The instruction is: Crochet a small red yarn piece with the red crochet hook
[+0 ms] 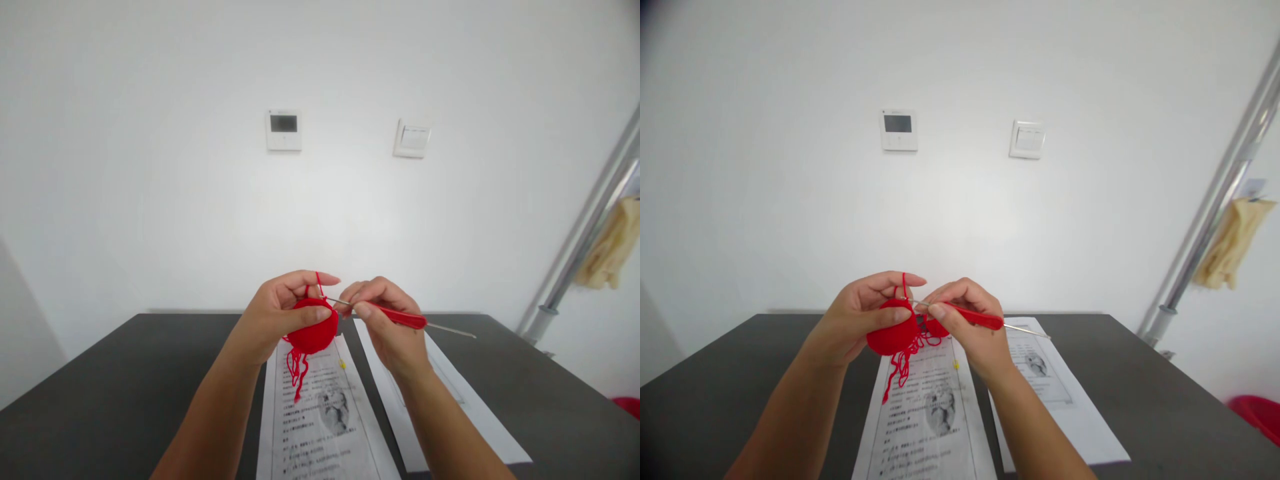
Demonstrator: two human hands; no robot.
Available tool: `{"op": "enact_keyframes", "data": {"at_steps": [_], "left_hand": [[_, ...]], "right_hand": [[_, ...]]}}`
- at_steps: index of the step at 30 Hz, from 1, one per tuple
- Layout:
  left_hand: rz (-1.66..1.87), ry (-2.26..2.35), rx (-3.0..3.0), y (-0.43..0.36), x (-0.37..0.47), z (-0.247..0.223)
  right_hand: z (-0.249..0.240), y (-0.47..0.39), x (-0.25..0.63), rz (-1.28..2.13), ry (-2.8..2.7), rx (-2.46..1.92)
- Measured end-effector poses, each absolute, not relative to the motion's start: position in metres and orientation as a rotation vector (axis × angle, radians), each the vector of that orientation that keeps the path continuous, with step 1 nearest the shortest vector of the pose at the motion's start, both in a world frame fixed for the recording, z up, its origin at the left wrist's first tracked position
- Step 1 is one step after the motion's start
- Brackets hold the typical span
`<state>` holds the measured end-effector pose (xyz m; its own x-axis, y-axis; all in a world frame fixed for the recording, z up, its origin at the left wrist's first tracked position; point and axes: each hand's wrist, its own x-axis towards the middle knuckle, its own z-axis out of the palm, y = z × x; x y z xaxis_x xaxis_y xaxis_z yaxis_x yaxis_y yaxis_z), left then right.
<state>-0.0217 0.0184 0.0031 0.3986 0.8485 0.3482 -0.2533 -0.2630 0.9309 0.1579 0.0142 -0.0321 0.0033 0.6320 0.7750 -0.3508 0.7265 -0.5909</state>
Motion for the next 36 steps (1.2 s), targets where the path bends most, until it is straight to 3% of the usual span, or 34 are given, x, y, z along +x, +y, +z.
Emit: {"op": "enact_keyframes", "data": {"at_steps": [16,23,26,36], "left_hand": [[1.218,0.723,1.546,0.022,-0.02,-0.001],[1.214,0.634,1.458,0.016,-0.02,0.001],[1.174,0.608,1.45,0.014,-0.02,0.001],[1.226,0.603,1.466,0.008,-0.021,0.006]], "right_hand": [[-0.031,0.02,0.165,0.809,-1.464,-0.409],[-0.028,0.015,0.171,-0.031,-1.711,-0.213],[-0.026,0.012,0.171,-0.178,-1.751,-0.197],[-0.034,0.013,0.168,0.292,-1.622,-0.187]]}}
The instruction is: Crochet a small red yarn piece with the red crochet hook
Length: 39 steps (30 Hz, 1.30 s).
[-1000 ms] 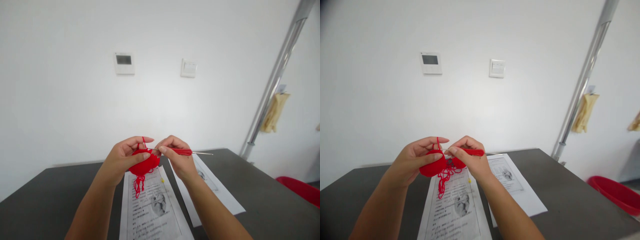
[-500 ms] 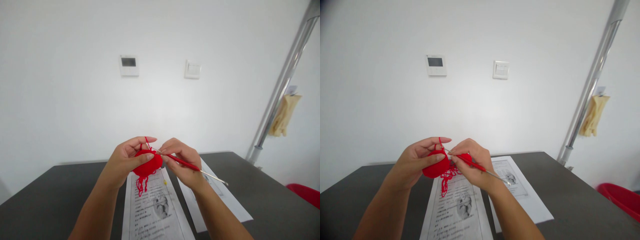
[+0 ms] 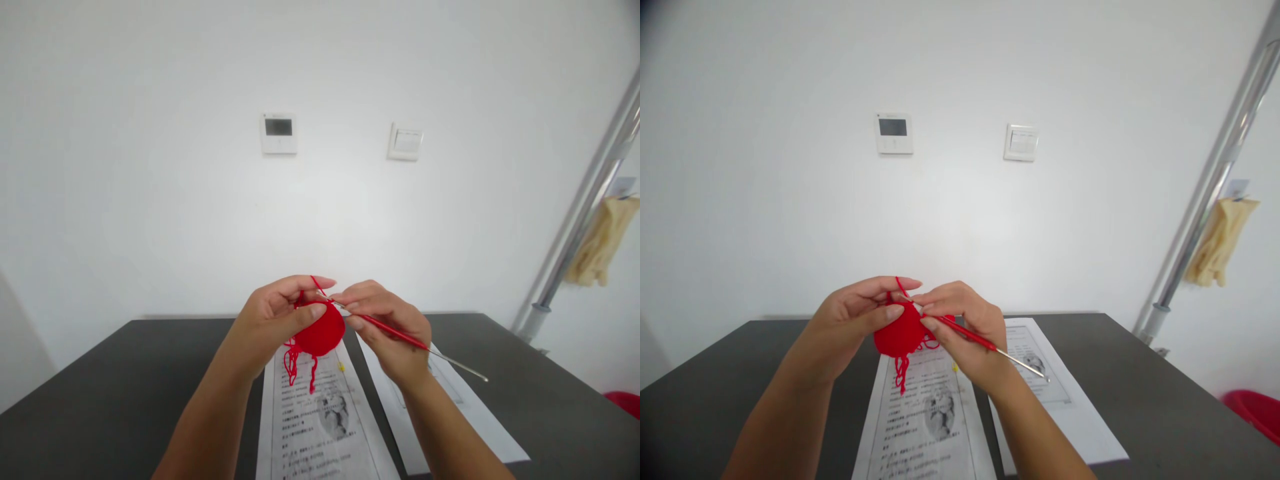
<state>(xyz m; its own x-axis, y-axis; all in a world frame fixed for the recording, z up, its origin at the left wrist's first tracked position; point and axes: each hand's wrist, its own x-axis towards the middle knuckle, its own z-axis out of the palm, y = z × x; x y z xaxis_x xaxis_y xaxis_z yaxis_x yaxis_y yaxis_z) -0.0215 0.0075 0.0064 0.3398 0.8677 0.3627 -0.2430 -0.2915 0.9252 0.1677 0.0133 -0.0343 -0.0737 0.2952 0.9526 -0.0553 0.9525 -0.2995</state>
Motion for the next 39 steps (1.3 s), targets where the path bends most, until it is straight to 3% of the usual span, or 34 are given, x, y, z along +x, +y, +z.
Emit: {"op": "enact_keyframes", "data": {"at_steps": [14,39], "left_hand": [[1.279,0.526,1.385,0.009,-0.017,0.007],[1.158,0.911,1.847,0.003,-0.025,0.011]], "right_hand": [[-0.034,0.01,0.167,0.402,-1.519,-0.226],[-0.024,0.016,0.194,0.881,-1.67,-0.251]]}}
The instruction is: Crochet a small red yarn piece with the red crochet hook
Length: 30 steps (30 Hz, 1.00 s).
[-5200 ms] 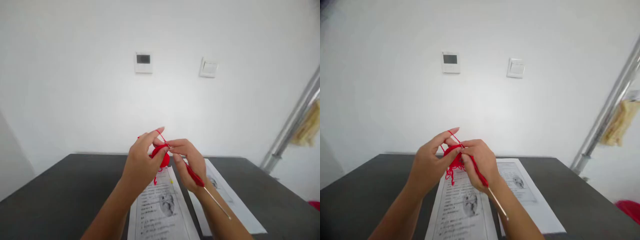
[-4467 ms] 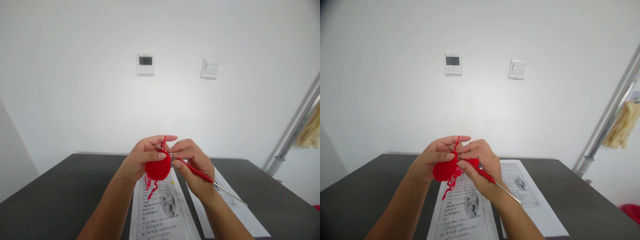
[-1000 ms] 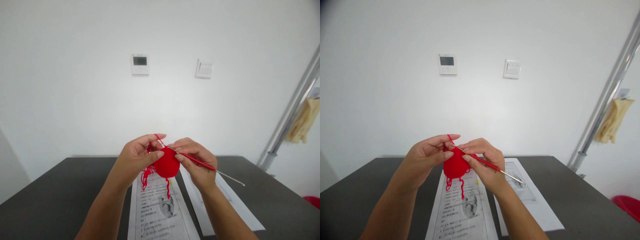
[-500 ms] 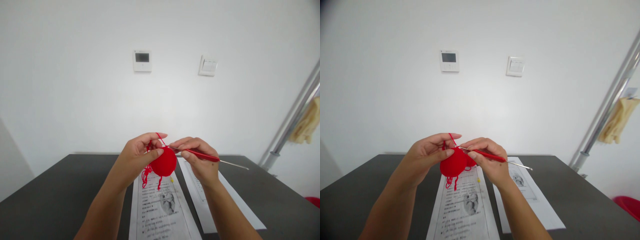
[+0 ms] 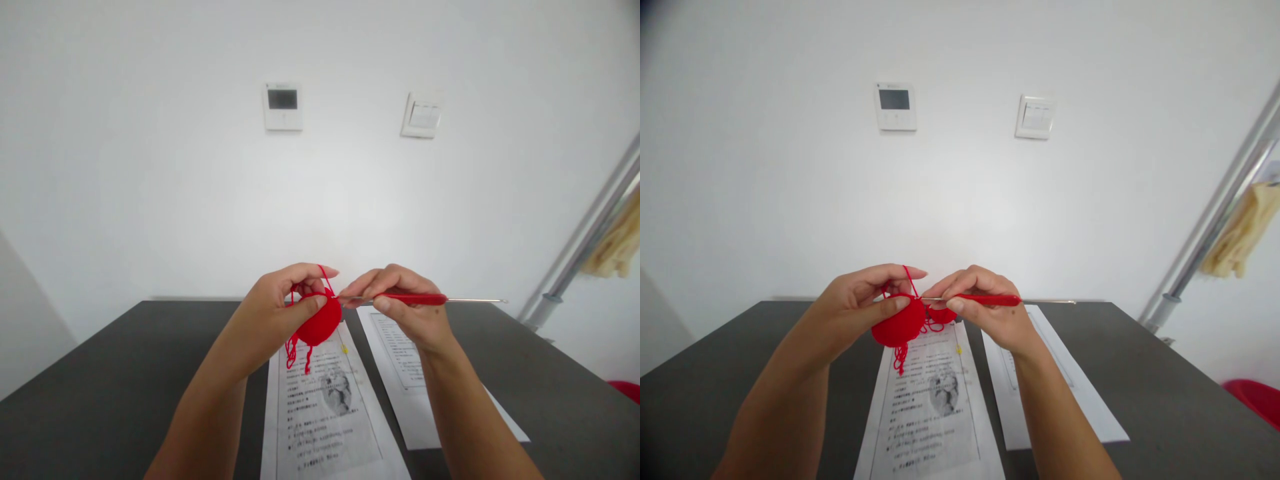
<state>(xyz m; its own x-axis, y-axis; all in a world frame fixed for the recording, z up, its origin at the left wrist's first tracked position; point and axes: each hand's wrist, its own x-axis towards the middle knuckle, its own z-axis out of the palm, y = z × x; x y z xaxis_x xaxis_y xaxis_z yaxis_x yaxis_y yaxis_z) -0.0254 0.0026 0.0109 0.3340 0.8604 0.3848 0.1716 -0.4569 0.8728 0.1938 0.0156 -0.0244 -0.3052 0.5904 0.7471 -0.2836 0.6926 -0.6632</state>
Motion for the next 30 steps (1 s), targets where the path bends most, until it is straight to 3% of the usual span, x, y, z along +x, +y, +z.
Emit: {"op": "enact_keyframes", "data": {"at_steps": [10,30], "left_hand": [[1.146,0.983,1.887,-0.001,-0.022,0.013],[1.339,1.08,2.075,-0.002,-0.01,0.005]], "right_hand": [[-0.019,0.008,0.197,0.808,-1.779,-0.257],[-0.016,0.001,0.187,-0.055,-2.12,-0.447]]}}
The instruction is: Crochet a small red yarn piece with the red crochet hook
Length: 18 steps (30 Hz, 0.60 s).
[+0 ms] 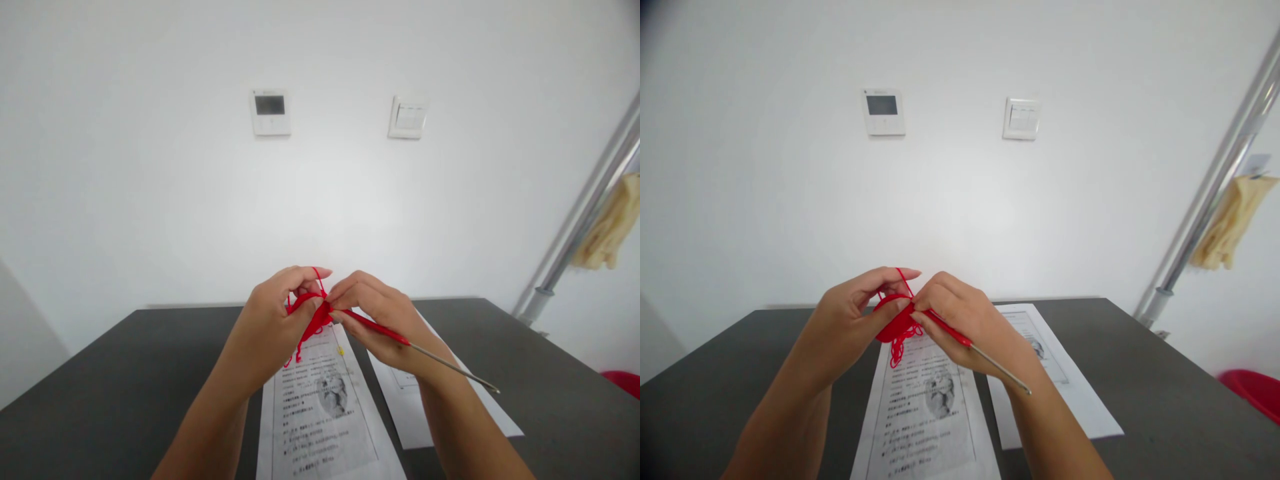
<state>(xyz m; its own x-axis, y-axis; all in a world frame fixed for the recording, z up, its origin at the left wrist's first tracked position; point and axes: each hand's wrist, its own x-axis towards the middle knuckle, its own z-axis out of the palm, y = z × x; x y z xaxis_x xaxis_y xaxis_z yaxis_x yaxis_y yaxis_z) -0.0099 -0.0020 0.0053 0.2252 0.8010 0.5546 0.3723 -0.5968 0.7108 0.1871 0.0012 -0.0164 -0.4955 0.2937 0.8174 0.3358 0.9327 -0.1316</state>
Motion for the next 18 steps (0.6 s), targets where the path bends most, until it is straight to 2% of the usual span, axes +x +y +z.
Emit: {"op": "enact_keyframes", "data": {"at_steps": [5,9,18], "left_hand": [[1.513,1.19,2.018,-0.008,-0.007,0.008],[1.512,1.201,1.942,-0.006,-0.009,0.01],[1.169,0.591,1.292,0.022,-0.009,-0.001]], "right_hand": [[-0.026,0.013,0.178,-0.159,-1.917,-0.375],[-0.033,0.021,0.175,-0.256,-1.869,-0.353],[-0.047,0.03,0.171,-0.39,-1.742,-0.221]]}}
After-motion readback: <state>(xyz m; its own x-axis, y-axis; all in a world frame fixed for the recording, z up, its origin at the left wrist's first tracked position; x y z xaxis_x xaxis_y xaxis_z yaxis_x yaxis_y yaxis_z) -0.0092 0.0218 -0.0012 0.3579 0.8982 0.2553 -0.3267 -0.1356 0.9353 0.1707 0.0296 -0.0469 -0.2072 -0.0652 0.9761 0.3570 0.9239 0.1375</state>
